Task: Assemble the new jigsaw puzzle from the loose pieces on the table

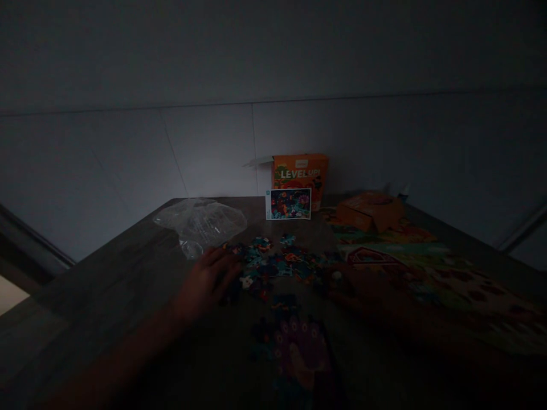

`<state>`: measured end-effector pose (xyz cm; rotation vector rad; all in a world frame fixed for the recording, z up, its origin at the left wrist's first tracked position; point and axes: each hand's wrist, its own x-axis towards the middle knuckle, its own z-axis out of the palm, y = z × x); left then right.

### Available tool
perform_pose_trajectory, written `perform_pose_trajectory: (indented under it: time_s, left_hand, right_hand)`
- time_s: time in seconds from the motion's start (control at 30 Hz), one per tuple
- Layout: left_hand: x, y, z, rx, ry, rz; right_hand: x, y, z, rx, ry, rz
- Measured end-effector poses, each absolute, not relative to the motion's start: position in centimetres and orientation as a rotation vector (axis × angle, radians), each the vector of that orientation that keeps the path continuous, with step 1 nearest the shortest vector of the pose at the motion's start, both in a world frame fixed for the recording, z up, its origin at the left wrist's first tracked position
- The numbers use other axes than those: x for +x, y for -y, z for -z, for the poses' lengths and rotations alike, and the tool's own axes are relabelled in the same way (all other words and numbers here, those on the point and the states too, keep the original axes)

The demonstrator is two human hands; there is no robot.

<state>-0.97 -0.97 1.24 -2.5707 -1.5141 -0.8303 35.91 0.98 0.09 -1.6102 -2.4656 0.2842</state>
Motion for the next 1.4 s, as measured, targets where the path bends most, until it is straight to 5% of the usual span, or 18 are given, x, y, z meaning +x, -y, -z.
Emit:
perform_pose_trajectory:
  time_s: [0.37,0.77,0.9,1.0,1.17,1.4]
  left_hand:
    - [4.5,2.2,2.4,-2.647,0.792,0.56]
    - [5.2,4.4,-0.9,-2.837,0.45,0.464]
    - [4.6,3.4,1.0,-2.692,0.624,0.866]
    - [3.4,1.5,2.4,-2.499,1.101,1.073]
    - [1.2,-1.6,3.1,-2.368,1.7,0.98]
    - [1.3,-1.9,3.3,-2.526,1.756,0.742]
  right_hand:
    - [35.4,-0.1,-1.3,-1.536,2.466,-0.351]
    - [33.2,2.2,2.3,-0.586,2.483,0.088]
    - [33.9,0.8,1.3,-0.642,2.398,0.074]
    - [36.0,-1.9,0.8,-1.195,2.214,0.12]
    - [38.7,-5.1,1.7,-1.515,2.29,-0.065]
    - [38.1,-5.1,2.2,-1.449,2.371,-0.198]
